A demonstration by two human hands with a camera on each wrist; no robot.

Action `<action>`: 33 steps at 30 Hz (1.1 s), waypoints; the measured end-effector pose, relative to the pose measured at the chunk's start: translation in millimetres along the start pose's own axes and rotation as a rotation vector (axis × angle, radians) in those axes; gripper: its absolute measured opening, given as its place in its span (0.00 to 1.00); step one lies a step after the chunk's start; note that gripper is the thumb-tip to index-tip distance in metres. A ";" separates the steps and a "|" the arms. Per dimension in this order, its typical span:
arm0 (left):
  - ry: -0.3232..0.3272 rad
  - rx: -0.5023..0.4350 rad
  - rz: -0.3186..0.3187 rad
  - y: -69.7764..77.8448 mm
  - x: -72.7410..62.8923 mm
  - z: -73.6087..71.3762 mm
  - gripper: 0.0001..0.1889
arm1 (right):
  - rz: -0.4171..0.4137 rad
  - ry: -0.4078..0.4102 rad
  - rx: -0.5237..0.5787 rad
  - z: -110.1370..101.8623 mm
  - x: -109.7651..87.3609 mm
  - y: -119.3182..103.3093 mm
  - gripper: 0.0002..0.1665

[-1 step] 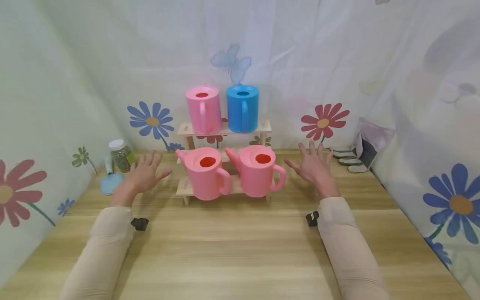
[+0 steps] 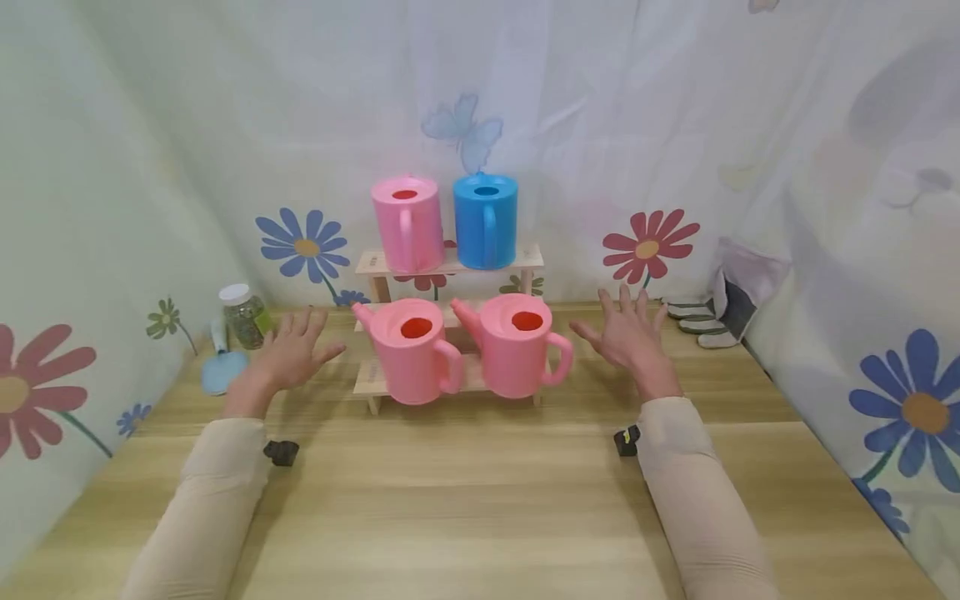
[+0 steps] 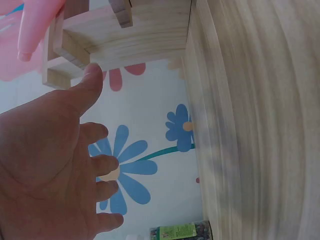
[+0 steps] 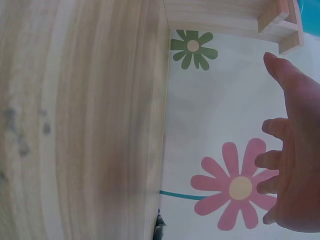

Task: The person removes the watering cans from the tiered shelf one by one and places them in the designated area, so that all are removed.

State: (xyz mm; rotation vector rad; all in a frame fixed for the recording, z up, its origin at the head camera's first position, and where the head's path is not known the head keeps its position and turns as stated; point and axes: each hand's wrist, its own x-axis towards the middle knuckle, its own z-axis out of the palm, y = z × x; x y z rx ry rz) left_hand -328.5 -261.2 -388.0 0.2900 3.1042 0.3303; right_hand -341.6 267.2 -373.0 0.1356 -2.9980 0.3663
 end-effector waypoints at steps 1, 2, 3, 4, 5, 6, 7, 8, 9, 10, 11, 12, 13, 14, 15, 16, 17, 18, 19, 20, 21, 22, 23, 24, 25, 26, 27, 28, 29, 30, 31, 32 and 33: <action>0.003 -0.003 0.001 0.1 0.0 0.6 0.44 | 0.000 0.005 0.000 -0.5 -0.1 0.1 0.61; 0.000 -0.007 -0.001 -0.1 0.1 1.0 0.44 | 0.001 0.007 0.001 -0.9 -0.1 0.2 0.61; -0.001 -0.011 -0.002 -0.2 0.0 1.3 0.44 | 0.002 0.008 0.001 -1.1 -0.1 0.3 0.61; -0.002 -0.016 -0.002 -0.4 0.2 2.1 0.43 | 0.002 0.011 0.001 -1.5 0.0 0.8 0.61; -0.003 -0.021 -0.003 -0.6 0.3 2.5 0.43 | 0.002 0.015 0.004 -2.0 0.1 1.0 0.61; -0.001 -0.022 -0.002 -1.0 0.5 2.6 0.43 | 0.002 0.018 0.008 -2.1 0.2 1.1 0.61; -0.001 -0.028 -0.003 -1.4 0.5 2.6 0.43 | 0.001 0.017 0.013 -1.7 0.2 1.0 0.61; -0.003 -0.028 -0.005 -2.4 0.4 2.5 0.43 | 0.001 0.015 0.015 -1.0 0.2 1.1 0.61; -0.002 -0.028 -0.004 -3.0 0.0 2.2 0.42 | 0.000 0.013 0.021 0.1 -0.1 1.1 0.61; -0.005 -0.029 -0.004 -3.8 -0.8 1.8 0.43 | -0.001 0.011 0.025 1.5 -0.1 1.3 0.60; -0.007 -0.031 -0.005 -4.4 -1.2 1.4 0.43 | -0.001 0.009 0.028 2.7 -0.4 1.4 0.60; -0.009 -0.033 -0.005 -5.3 -1.9 1.1 0.43 | -0.001 0.006 0.027 3.9 -0.8 1.5 0.60; -0.017 -0.036 -0.008 -5.9 -2.3 0.7 0.43 | -0.002 0.002 0.030 5.0 -0.9 1.7 0.60; -0.023 -0.032 -0.010 -6.6 -2.5 0.4 0.43 | -0.002 0.002 0.030 5.5 -1.2 1.7 0.60; -0.027 -0.038 -0.012 -7.0 -2.7 -0.1 0.43 | -0.003 0.003 0.032 5.3 -1.5 1.5 0.60; -0.029 -0.044 -0.012 -7.6 -2.2 -0.4 0.44 | -0.003 0.006 0.032 4.4 -1.8 1.2 0.60; -0.029 -0.048 -0.009 -8.0 -1.7 -1.1 0.44 | -0.003 0.010 0.035 2.7 -2.6 0.3 0.60; -0.028 -0.056 -0.006 -8.5 -1.0 -1.5 0.45 | -0.003 0.013 0.037 0.6 -3.4 -0.7 0.60; -0.025 -0.066 0.003 -8.7 0.0 -2.0 0.45 | -0.003 0.016 0.042 -2.0 -4.3 -1.8 0.60; -0.022 -0.084 0.013 -8.8 1.1 -2.1 0.45 | -0.001 0.019 0.046 -5.0 -5.6 -2.9 0.60; -0.023 -0.115 0.025 -8.5 2.0 -2.6 0.45 | 0.001 0.016 0.052 -8.2 -6.8 -4.0 0.61; -0.023 -0.144 0.039 -8.1 2.8 -2.8 0.45 | 0.001 0.014 0.059 -11.3 -8.3 -5.2 0.61; -0.024 -0.182 0.053 -7.6 3.7 -2.8 0.44 | -0.001 0.014 0.066 -14.4 -9.6 -6.0 0.61; -0.022 -0.217 0.068 -6.8 4.9 -2.6 0.43 | -0.007 0.015 0.073 -17.5 -10.9 -7.0 0.61; -0.019 -0.253 0.087 -5.9 5.7 -2.3 0.43 | -0.013 0.019 0.083 -20.2 -11.9 -7.8 0.60; -0.013 -0.291 0.101 -4.8 6.6 -1.7 0.42 | -0.021 0.023 0.092 -22.9 -13.1 -8.7 0.60; -0.005 -0.325 0.118 -3.4 7.3 -1.4 0.42 | -0.031 0.028 0.105 -25.5 -14.5 -10.0 0.59; 0.007 -0.355 0.134 -1.8 8.0 -0.7 0.41 | -0.043 0.035 0.116 -28.0 -15.7 -11.3 0.59; 0.018 -0.384 0.146 -0.4 8.6 0.0 0.41 | -0.055 0.035 0.134 -30.6 -17.0 -12.8 0.58; 0.032 -0.408 0.162 1.5 8.9 0.7 0.41 | -0.069 0.031 0.154 -33.0 -18.3 -14.9 0.58; 0.042 -0.434 0.168 2.9 9.1 1.8 0.41 | -0.083 0.025 0.173 -35.1 -19.5 -16.8 0.57; 0.050 -0.463 0.176 4.7 9.3 2.6 0.41 | -0.097 0.013 0.196 -37.5 -21.1 -19.0 0.56; 0.054 -0.493 0.182 6.3 9.1 3.5 0.40 | -0.110 0.000 0.217 -39.6 -22.4 -21.2 0.56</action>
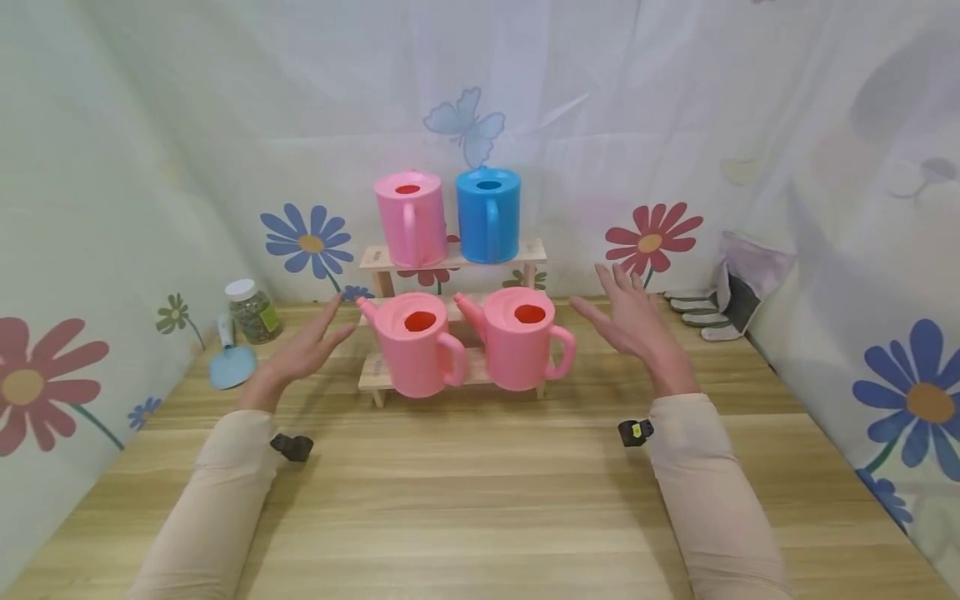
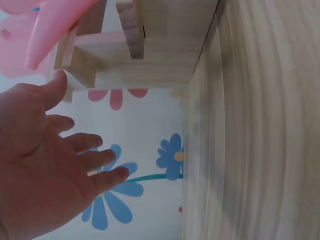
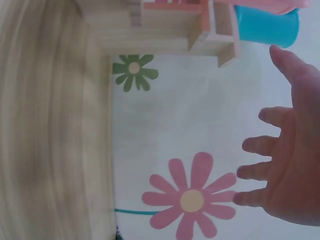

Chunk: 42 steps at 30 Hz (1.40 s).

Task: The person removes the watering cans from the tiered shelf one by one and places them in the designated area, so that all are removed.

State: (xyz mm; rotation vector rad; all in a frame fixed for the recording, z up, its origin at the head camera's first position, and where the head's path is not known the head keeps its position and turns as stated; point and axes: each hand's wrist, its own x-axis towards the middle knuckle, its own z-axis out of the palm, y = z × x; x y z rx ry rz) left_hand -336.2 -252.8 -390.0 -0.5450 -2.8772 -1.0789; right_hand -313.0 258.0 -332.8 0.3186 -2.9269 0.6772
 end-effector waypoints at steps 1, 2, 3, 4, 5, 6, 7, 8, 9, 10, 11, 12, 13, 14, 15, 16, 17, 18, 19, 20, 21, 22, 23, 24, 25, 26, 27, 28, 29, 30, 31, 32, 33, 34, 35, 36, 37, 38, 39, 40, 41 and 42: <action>0.002 -0.031 0.007 1.2 0.5 1.6 0.40 | -0.012 -0.013 0.019 -2.0 -1.2 -2.6 0.55; 0.001 -0.072 0.012 2.3 1.0 3.3 0.40 | -0.025 -0.030 0.037 -3.7 -2.5 -5.0 0.55; -0.002 -0.117 0.017 3.6 1.7 5.1 0.40 | -0.041 -0.044 0.050 -5.2 -3.9 -7.3 0.54; -0.005 -0.161 0.016 4.5 2.3 6.9 0.40 | -0.055 -0.058 0.057 -6.8 -5.3 -9.2 0.53; -0.011 -0.209 0.021 5.8 3.0 8.5 0.40 | -0.072 -0.072 0.063 -8.1 -7.1 -11.2 0.52; -0.013 -0.255 0.021 6.7 3.7 10.2 0.40 | -0.091 -0.085 0.066 -9.3 -8.7 -13.1 0.52; -0.014 -0.296 0.021 7.5 4.4 11.8 0.40 | -0.112 -0.098 0.070 -10.2 -10.2 -14.7 0.51; -0.013 -0.336 0.025 7.8 5.1 13.3 0.40 | -0.135 -0.112 0.074 -11.0 -11.6 -16.4 0.50; -0.012 -0.363 0.028 8.2 5.7 14.8 0.39 | -0.155 -0.120 0.085 -11.7 -13.2 -18.1 0.49; -0.010 -0.393 0.030 8.5 6.2 16.3 0.38 | -0.172 -0.128 0.099 -12.2 -14.9 -19.9 0.48; -0.011 -0.421 0.034 8.9 6.6 17.7 0.37 | -0.188 -0.131 0.114 -12.8 -16.4 -21.6 0.47; -0.012 -0.450 0.035 9.6 6.9 19.1 0.36 | -0.200 -0.135 0.133 -13.5 -18.0 -23.1 0.46; -0.019 -0.481 0.034 10.1 7.1 20.7 0.36 | -0.210 -0.137 0.152 -14.0 -19.4 -24.4 0.45; -0.028 -0.517 0.032 10.6 7.3 22.2 0.35 | -0.219 -0.147 0.187 -14.7 -20.6 -25.7 0.43; -0.034 -0.551 0.024 11.7 7.5 23.8 0.35 | -0.224 -0.159 0.230 -15.5 -21.8 -26.7 0.40; -0.039 -0.588 0.017 12.6 8.0 25.2 0.34 | -0.224 -0.175 0.264 -16.6 -23.1 -27.7 0.38; -0.042 -0.616 0.013 13.7 8.5 26.4 0.34 | -0.226 -0.191 0.297 -17.8 -24.1 -28.3 0.36; -0.044 -0.649 0.007 14.6 9.1 27.5 0.33 | -0.225 -0.208 0.327 -18.9 -25.2 -28.9 0.34; -0.042 -0.677 0.004 15.2 9.9 28.6 0.33 | -0.225 -0.225 0.352 -19.9 -26.3 -29.4 0.32; -0.036 -0.706 -0.004 16.1 10.5 29.6 0.32 | -0.223 -0.244 0.374 -20.9 -27.4 -29.7 0.31; -0.026 -0.730 -0.013 17.1 11.2 30.6 0.32 | -0.225 -0.254 0.377 -21.8 -28.6 -30.0 0.30; -0.018 -0.754 -0.022 17.9 11.6 31.6 0.31 | -0.223 -0.260 0.375 -22.3 -30.0 -30.3 0.30; -0.011 -0.776 -0.032 18.7 12.0 32.5 0.31 | -0.225 -0.264 0.374 -22.5 -30.9 -30.5 0.30; -0.003 -0.801 -0.044 19.3 12.1 33.4 0.30 | -0.223 -0.265 0.371 -22.3 -31.7 -30.6 0.29; 0.005 -0.813 -0.057 19.9 11.9 34.2 0.30 | -0.223 -0.264 0.367 -21.7 -32.4 -30.8 0.29; 0.009 -0.826 -0.069 20.3 11.5 35.0 0.31 | -0.218 -0.259 0.363 -20.8 -32.8 -31.1 0.28; 0.010 -0.834 -0.076 20.4 11.2 35.7 0.31 | -0.212 -0.252 0.357 -19.5 -32.9 -31.2 0.29; 0.010 -0.842 -0.082 20.0 10.8 36.2 0.31 | -0.203 -0.240 0.349 -17.6 -32.9 -31.6 0.29; 0.010 -0.852 -0.085 19.7 10.2 36.7 0.31 | -0.195 -0.226 0.341 -15.8 -32.6 -32.0 0.29; 0.011 -0.859 -0.088 19.1 9.8 37.2 0.32 | -0.190 -0.217 0.342 -13.6 -32.0 -32.3 0.29; 0.012 -0.863 -0.090 18.4 9.4 37.7 0.32 | -0.182 -0.208 0.344 -11.5 -31.2 -32.5 0.29; 0.013 -0.871 -0.090 17.5 9.3 38.2 0.32 | -0.174 -0.204 0.353 -9.5 -30.5 -32.7 0.29; 0.014 -0.875 -0.092 16.8 9.3 38.6 0.32 | -0.167 -0.202 0.366 -8.0 -29.9 -33.1 0.28; 0.016 -0.879 -0.093 16.4 9.1 38.9 0.32 | -0.158 -0.203 0.387 -6.8 -29.5 -33.7 0.27; 0.017 -0.881 -0.094 16.2 9.2 39.1 0.31 | -0.149 -0.207 0.410 -5.9 -28.9 -33.9 0.25; 0.020 -0.878 -0.095 15.8 9.5 39.3 0.31 | -0.141 -0.212 0.431 -5.3 -28.5 -34.3 0.24; 0.023 -0.878 -0.095 15.6 9.7 39.3 0.31 | -0.132 -0.210 0.439 -5.3 -28.5 -34.8 0.23; 0.024 -0.873 -0.093 15.5 10.0 39.3 0.31 | -0.124 -0.209 0.444 -5.6 -28.6 -35.3 0.22; 0.027 -0.872 -0.091 15.5 10.5 39.2 0.31 | -0.117 -0.204 0.445 -6.1 -28.7 -35.9 0.21; 0.030 -0.871 -0.088 15.1 11.0 39.3 0.31 | -0.112 -0.196 0.445 -6.7 -28.8 -36.1 0.21; 0.035 -0.870 -0.086 14.8 11.4 39.4 0.31 | -0.107 -0.186 0.442 -7.5 -29.0 -36.5 0.21; 0.035 -0.866 -0.082 14.4 11.9 39.5 0.31 | -0.101 -0.169 0.433 -8.6 -29.6 -36.6 0.22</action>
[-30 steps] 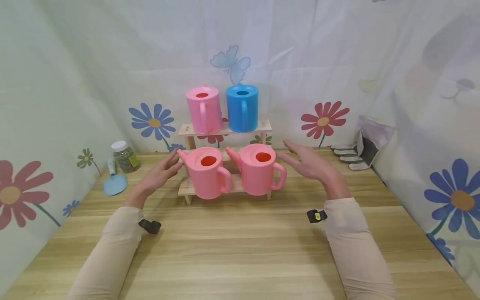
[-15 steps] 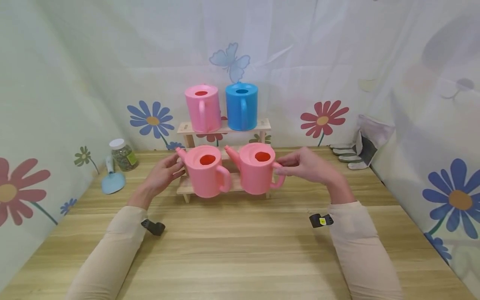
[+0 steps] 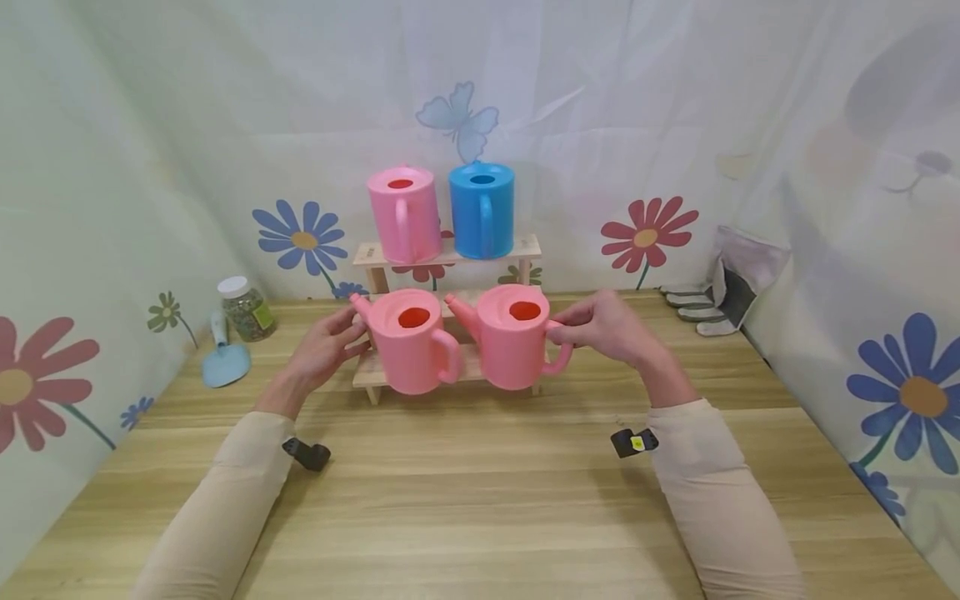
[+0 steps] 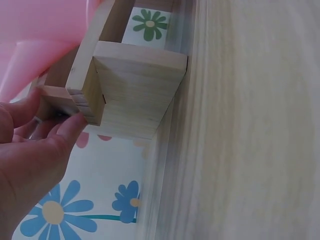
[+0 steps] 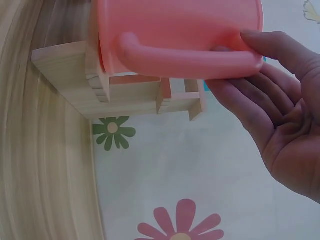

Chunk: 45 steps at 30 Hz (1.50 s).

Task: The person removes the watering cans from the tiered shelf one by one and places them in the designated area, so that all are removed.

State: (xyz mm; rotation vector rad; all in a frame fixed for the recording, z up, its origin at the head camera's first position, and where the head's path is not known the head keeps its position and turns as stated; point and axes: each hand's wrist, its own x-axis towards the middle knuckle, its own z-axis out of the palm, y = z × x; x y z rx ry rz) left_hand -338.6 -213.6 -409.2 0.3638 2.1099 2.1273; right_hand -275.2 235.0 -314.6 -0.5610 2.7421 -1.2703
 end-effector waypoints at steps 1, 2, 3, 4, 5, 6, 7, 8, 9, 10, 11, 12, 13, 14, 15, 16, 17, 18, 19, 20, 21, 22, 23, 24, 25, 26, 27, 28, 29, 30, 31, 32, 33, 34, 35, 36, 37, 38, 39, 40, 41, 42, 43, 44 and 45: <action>0.003 0.001 0.002 -0.1 0.3 -0.2 0.31 | 0.000 0.015 -0.010 -1.3 -1.0 -0.9 0.23; 0.002 0.002 0.003 -0.2 0.3 -0.3 0.31 | -0.001 0.029 -0.022 -2.9 -2.1 -1.9 0.23; 0.007 -0.005 0.002 -0.3 0.4 -0.3 0.31 | -0.004 0.041 -0.026 -5.0 -3.8 -3.2 0.24; 0.007 -0.009 0.000 -0.4 0.2 -0.3 0.31 | -0.007 0.052 -0.019 -7.5 -5.9 -4.8 0.24; 0.010 -0.012 -0.003 -0.3 0.0 0.0 0.31 | -0.010 0.063 -0.018 -10.3 -8.4 -6.8 0.24; 0.009 -0.013 -0.004 -0.3 -0.2 0.1 0.31 | -0.012 0.074 -0.016 -13.5 -11.3 -9.0 0.24; 0.013 -0.019 -0.005 -0.3 -0.5 0.3 0.30 | -0.018 0.080 -0.008 -16.9 -14.3 -11.3 0.24; 0.011 -0.022 -0.006 -0.2 -0.7 0.3 0.31 | -0.021 0.088 0.001 -20.6 -17.4 -13.8 0.23; 0.012 -0.023 -0.006 -0.1 -0.7 0.4 0.31 | -0.017 0.100 0.023 -24.4 -20.7 -16.0 0.22; 0.010 -0.021 -0.005 0.0 -0.7 0.5 0.31 | -0.013 0.114 0.037 -28.4 -24.1 -18.1 0.22; 0.011 -0.021 -0.005 0.1 -0.8 0.5 0.31 | -0.010 0.129 0.041 -32.5 -27.6 -19.8 0.21; 0.010 -0.021 -0.003 0.1 -0.8 0.4 0.31 | -0.007 0.142 0.050 -36.8 -31.0 -20.6 0.21; 0.010 -0.023 -0.003 0.1 -0.9 0.4 0.30 | -0.007 0.153 0.056 -41.1 -34.2 -21.1 0.20; 0.010 -0.022 -0.002 0.2 -1.0 0.4 0.30 | -0.003 0.165 0.057 -45.7 -37.5 -21.0 0.19; 0.010 -0.024 -0.002 0.3 -1.1 0.6 0.30 | 0.000 0.176 0.059 -50.4 -40.6 -20.4 0.19; 0.011 -0.026 -0.001 0.4 -1.3 0.8 0.30 | 0.007 0.186 0.044 -55.3 -43.7 -19.1 0.19; 0.013 -0.028 -0.001 0.4 -1.5 0.9 0.30 | 0.015 0.195 0.035 -60.2 -46.3 -17.2 0.19; 0.014 -0.031 0.001 0.5 -1.8 1.1 0.30 | 0.029 0.203 0.030 -65.0 -48.6 -14.8 0.19; 0.014 -0.031 0.000 0.5 -2.2 1.3 0.29 | 0.043 0.215 0.020 -69.8 -50.8 -12.1 0.20; 0.014 -0.032 -0.001 0.6 -2.5 1.6 0.29 | 0.063 0.224 0.024 -74.6 -53.0 -9.1 0.21; 0.013 -0.029 -0.001 0.5 -2.8 1.7 0.29 | 0.086 0.233 0.030 -78.9 -54.6 -5.9 0.22; 0.012 -0.024 0.000 0.2 -3.1 1.8 0.29 | 0.109 0.244 0.035 -83.0 -55.9 -2.7 0.23; 0.014 -0.021 -0.003 0.0 -3.3 2.0 0.30 | 0.128 0.253 0.048 -86.3 -56.6 0.3 0.24; 0.015 -0.019 -0.004 -0.1 -3.3 2.2 0.30 | 0.148 0.261 0.056 -89.1 -56.9 3.3 0.25; 0.016 -0.016 -0.006 -0.3 -3.2 2.3 0.30 | 0.165 0.270 0.057 -91.0 -56.5 6.2 0.28; 0.018 -0.016 -0.005 -0.3 -3.0 2.5 0.30 | 0.184 0.275 0.061 -91.9 -55.3 9.0 0.30; 0.016 -0.014 -0.003 -0.4 -2.9 2.6 0.30 | 0.201 0.277 0.062 -91.9 -53.1 11.8 0.32; 0.017 -0.018 -0.001 -0.4 -2.7 2.8 0.30 | 0.218 0.276 0.070 -91.0 -50.2 14.5 0.35; 0.015 -0.017 0.002 -0.3 -2.4 2.9 0.30 | 0.232 0.278 0.078 -89.2 -46.8 17.5 0.37; 0.011 -0.016 0.006 -0.3 -2.3 2.8 0.30 | 0.245 0.278 0.078 -86.6 -43.0 20.5 0.38; 0.009 -0.012 0.007 -0.2 -2.3 2.8 0.31 | 0.252 0.284 0.082 -83.4 -38.8 24.1 0.39; 0.008 -0.008 0.006 -0.1 -2.4 2.8 0.31 | 0.257 0.293 0.091 -79.6 -34.4 27.7 0.39; 0.007 -0.004 0.005 -0.1 -2.5 2.6 0.31 | 0.261 0.302 0.097 -75.2 -29.4 31.3 0.38; 0.009 -0.001 0.001 -0.1 -2.4 2.5 0.31 | 0.263 0.317 0.092 -70.2 -24.5 35.1 0.38; 0.006 0.005 0.001 -0.2 -2.1 2.2 0.32 | 0.262 0.335 0.078 -64.7 -19.1 39.0 0.37; 0.008 0.003 0.000 -0.2 -1.9 2.0 0.31 | 0.270 0.345 0.064 -58.7 -13.4 42.8 0.36; 0.008 0.002 0.001 -0.1 -1.4 1.5 0.31 | 0.276 0.357 0.063 -52.2 -7.4 46.6 0.36; 0.006 0.001 0.004 -0.2 -1.1 0.9 0.31 | 0.286 0.363 0.059 -45.6 -1.0 50.1 0.35; 0.003 0.001 0.008 -0.2 -0.6 0.4 0.31 | 0.295 0.367 0.064 -38.9 5.6 53.8 0.35; 0.002 0.001 0.013 -0.3 -0.1 -0.2 0.31 | 0.304 0.370 0.069 -32.5 11.7 57.2 0.35; 0.000 0.003 0.018 -0.3 0.2 -0.7 0.31 | 0.314 0.376 0.081 -26.6 17.7 60.5 0.34; 0.001 0.001 0.018 -0.2 0.0 -1.0 0.31 | 0.321 0.384 0.095 -21.2 23.2 63.5 0.34; -0.002 0.004 0.017 -0.2 -0.1 -1.3 0.31 | 0.322 0.394 0.111 -17.0 28.3 66.4 0.34; -0.002 0.004 0.015 -0.1 -0.4 -1.2 0.31 | 0.320 0.406 0.119 -13.7 32.9 68.8 0.33; -0.002 0.005 0.014 0.0 -0.6 -1.1 0.31 | 0.315 0.417 0.130 -11.4 37.1 70.8 0.32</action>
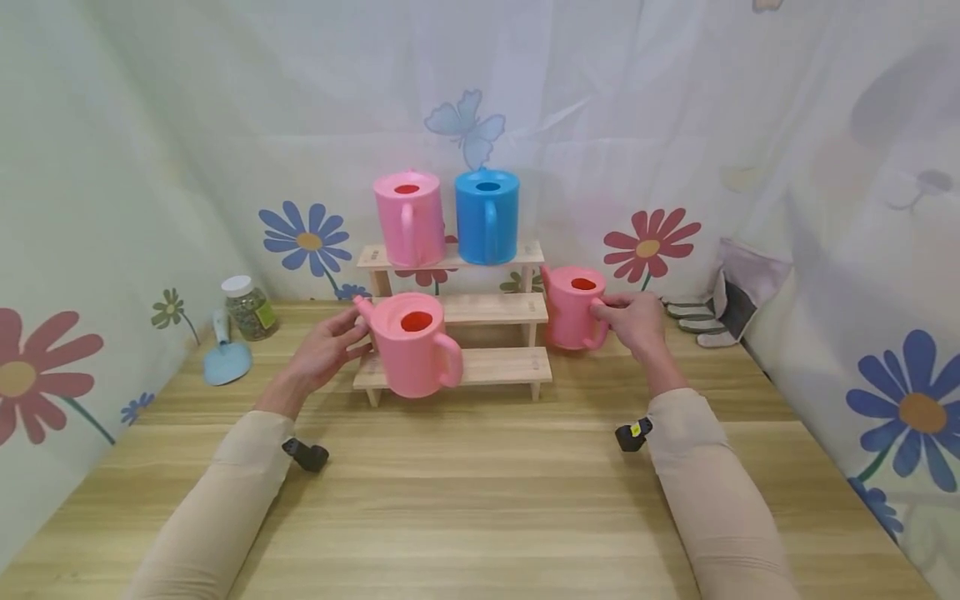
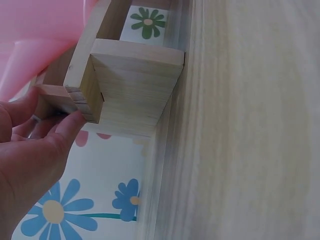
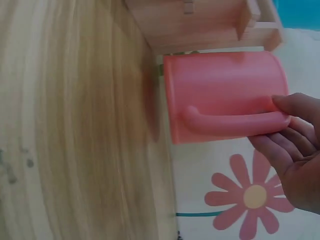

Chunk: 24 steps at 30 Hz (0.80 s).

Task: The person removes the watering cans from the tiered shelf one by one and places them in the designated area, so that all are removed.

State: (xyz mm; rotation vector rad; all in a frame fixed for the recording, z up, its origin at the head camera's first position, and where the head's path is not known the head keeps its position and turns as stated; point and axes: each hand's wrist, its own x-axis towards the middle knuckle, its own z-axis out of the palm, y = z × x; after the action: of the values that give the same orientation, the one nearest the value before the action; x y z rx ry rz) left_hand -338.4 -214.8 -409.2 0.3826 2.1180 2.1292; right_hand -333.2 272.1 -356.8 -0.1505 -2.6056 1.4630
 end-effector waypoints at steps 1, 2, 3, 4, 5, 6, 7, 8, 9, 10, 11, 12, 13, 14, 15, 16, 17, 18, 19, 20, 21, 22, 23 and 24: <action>0.002 0.001 -0.004 -0.1 -0.7 0.0 0.31 | -0.002 0.008 0.002 3.1 2.9 0.7 0.32; 0.002 0.002 -0.008 -0.3 -1.3 -0.3 0.31 | -0.003 0.012 0.009 5.5 6.3 1.4 0.32; 0.002 0.002 -0.011 -0.4 -1.4 -0.5 0.32 | -0.008 0.016 0.017 7.3 9.4 1.4 0.32; 0.002 0.002 -0.012 -0.4 -1.2 -0.7 0.32 | -0.009 0.013 0.027 8.4 12.2 1.2 0.32; 0.004 0.000 -0.014 -0.2 -0.7 -0.9 0.32 | -0.012 0.012 0.035 9.4 14.8 1.3 0.32; 0.004 -0.001 -0.015 -0.2 0.0 -1.0 0.32 | -0.013 0.011 0.042 10.2 17.2 1.5 0.32; 0.002 -0.002 -0.016 0.1 0.4 -1.1 0.32 | -0.012 0.009 0.043 11.0 19.5 2.2 0.32; -0.001 -0.005 -0.015 0.3 0.9 -1.2 0.32 | -0.010 0.007 0.043 12.0 21.2 3.3 0.32; -0.002 -0.009 -0.014 0.4 1.2 -1.1 0.31 | -0.007 0.005 0.038 13.0 22.3 4.5 0.31; -0.002 -0.014 -0.015 0.5 1.0 -1.0 0.31 | -0.002 0.001 0.028 14.3 23.2 6.0 0.31; -0.002 -0.018 -0.016 0.4 0.7 -1.0 0.30 | -0.001 0.002 0.020 15.8 24.0 7.7 0.30; -0.002 -0.021 -0.016 0.1 0.1 -1.0 0.30 | 0.003 0.002 0.009 17.3 24.7 9.2 0.30; -0.004 -0.022 -0.016 0.1 0.1 -0.8 0.30 | 0.007 0.002 0.006 18.3 25.7 10.4 0.30; -0.005 -0.024 -0.017 -0.1 0.3 -0.7 0.30 | 0.010 0.004 0.002 19.3 26.1 10.9 0.30; -0.004 -0.026 -0.017 -0.3 0.5 -0.6 0.30 | 0.009 0.004 0.000 20.3 26.8 11.3 0.29; -0.004 -0.030 -0.017 -0.5 0.7 -0.5 0.30 | 0.004 0.005 -0.003 21.5 27.2 11.3 0.29; -0.003 -0.031 -0.017 -0.7 1.0 -0.5 0.30 | -0.004 0.006 0.000 22.7 27.6 11.0 0.29; 0.000 -0.032 -0.017 -0.8 1.2 -0.5 0.30 | -0.010 0.002 -0.001 23.8 28.3 10.8 0.28; 0.002 -0.030 -0.016 -1.0 1.4 -0.7 0.30 | -0.017 -0.002 -0.005 25.0 28.7 10.4 0.28; 0.004 -0.028 -0.014 -1.1 1.5 -0.7 0.30 | -0.022 -0.005 -0.007 26.1 28.9 9.9 0.28; 0.005 -0.025 -0.013 -1.2 1.5 -0.8 0.30 | -0.026 -0.013 -0.010 27.1 29.3 9.9 0.28; 0.005 -0.022 -0.011 -1.2 1.4 -0.9 0.30 | -0.025 -0.016 -0.008 28.0 29.6 9.8 0.28; 0.005 -0.014 -0.010 -1.2 1.3 -0.9 0.30 | -0.023 -0.018 -0.003 28.8 29.9 9.8 0.28; 0.003 -0.009 -0.010 -1.0 1.0 -0.9 0.31 | -0.021 -0.017 -0.005 29.5 30.2 10.0 0.27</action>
State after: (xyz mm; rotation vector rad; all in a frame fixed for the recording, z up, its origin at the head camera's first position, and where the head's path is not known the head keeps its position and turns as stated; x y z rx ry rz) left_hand -339.7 -215.4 -410.1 0.3677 2.1066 2.1346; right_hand -368.0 257.3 -378.0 -0.1114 -2.6160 1.4580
